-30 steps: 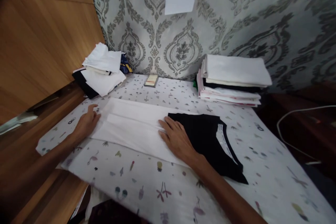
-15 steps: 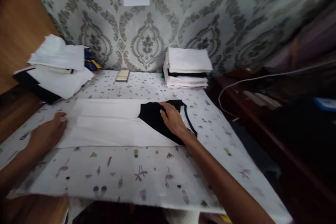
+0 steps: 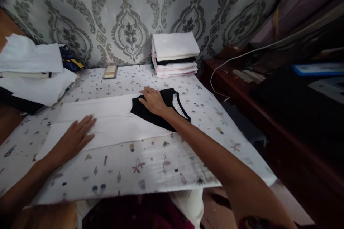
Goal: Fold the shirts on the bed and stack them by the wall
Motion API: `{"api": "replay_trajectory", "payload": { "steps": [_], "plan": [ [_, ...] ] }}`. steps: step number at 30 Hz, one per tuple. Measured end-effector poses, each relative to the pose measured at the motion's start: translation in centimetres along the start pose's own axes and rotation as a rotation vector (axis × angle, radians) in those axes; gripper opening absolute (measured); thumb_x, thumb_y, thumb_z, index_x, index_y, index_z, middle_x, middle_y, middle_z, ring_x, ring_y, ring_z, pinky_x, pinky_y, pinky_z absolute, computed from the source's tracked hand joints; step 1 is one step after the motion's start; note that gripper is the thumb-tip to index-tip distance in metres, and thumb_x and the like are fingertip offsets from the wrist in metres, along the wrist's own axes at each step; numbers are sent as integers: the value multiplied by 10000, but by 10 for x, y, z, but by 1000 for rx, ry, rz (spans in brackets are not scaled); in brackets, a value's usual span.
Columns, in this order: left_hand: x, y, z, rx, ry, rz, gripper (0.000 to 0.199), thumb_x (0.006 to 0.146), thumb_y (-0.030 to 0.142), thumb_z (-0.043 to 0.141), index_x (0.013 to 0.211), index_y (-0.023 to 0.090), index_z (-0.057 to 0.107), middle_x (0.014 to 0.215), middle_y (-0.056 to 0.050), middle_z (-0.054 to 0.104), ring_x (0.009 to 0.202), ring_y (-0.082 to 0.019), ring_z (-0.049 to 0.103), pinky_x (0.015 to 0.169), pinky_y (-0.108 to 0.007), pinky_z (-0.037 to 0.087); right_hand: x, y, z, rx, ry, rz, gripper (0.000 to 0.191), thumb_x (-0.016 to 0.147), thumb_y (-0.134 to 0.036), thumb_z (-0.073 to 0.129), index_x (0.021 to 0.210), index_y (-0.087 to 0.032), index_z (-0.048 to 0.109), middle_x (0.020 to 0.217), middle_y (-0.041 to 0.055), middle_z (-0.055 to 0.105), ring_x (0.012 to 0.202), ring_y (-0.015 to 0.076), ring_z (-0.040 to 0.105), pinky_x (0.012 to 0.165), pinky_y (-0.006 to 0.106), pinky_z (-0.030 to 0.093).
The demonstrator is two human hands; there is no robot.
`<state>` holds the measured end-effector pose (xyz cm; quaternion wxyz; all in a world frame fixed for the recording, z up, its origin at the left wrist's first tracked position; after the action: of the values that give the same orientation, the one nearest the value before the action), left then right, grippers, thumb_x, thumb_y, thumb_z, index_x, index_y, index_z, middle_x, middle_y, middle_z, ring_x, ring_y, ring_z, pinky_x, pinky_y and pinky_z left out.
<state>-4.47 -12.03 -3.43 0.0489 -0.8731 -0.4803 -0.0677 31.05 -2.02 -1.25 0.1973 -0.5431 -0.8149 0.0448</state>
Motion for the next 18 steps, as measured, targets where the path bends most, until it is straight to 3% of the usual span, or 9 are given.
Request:
{"api": "replay_trajectory", "payload": {
  "steps": [5,9,14,18],
  "plan": [
    [-1,-1,-2,33,11,5,593,1022,485,266,1556,230,311,1601,-108,370,1483,-242,333,1200,-484,290,18,-4,9,64,-31,-63,154,890,-176,561,1001,-181,667,1211,126,654,1174,283,555,994,450,427],
    [0,2,-3,24,12,-4,608,1018,505,258,1554,226,323,1599,-104,374,1481,-248,339,1202,-484,292,16,-8,12,120,64,-77,167,946,-182,471,1006,-194,627,1008,87,661,988,246,568,909,389,434],
    [0,1,-1,-8,37,-7,615,1008,528,252,1551,252,337,1589,-102,392,1464,-268,371,1190,-503,309,17,-12,17,-13,30,-18,231,959,-191,462,1119,-182,628,1119,133,639,1078,285,535,953,428,420],
    [-3,-5,6,-37,78,2,619,993,550,283,1556,294,318,1584,-92,406,1441,-286,407,1186,-521,309,9,-4,5,32,70,-21,329,981,-213,436,1279,-173,570,1241,126,625,1158,261,543,1016,405,420]
  ]
}}
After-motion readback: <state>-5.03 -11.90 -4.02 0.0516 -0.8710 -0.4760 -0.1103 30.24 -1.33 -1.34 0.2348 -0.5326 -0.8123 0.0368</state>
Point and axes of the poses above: each hand's wrist, its own x-axis towards the middle knuckle, its own z-axis out of the palm, y = z × x, the point moved 2 cm from there along x, towards the middle knuckle
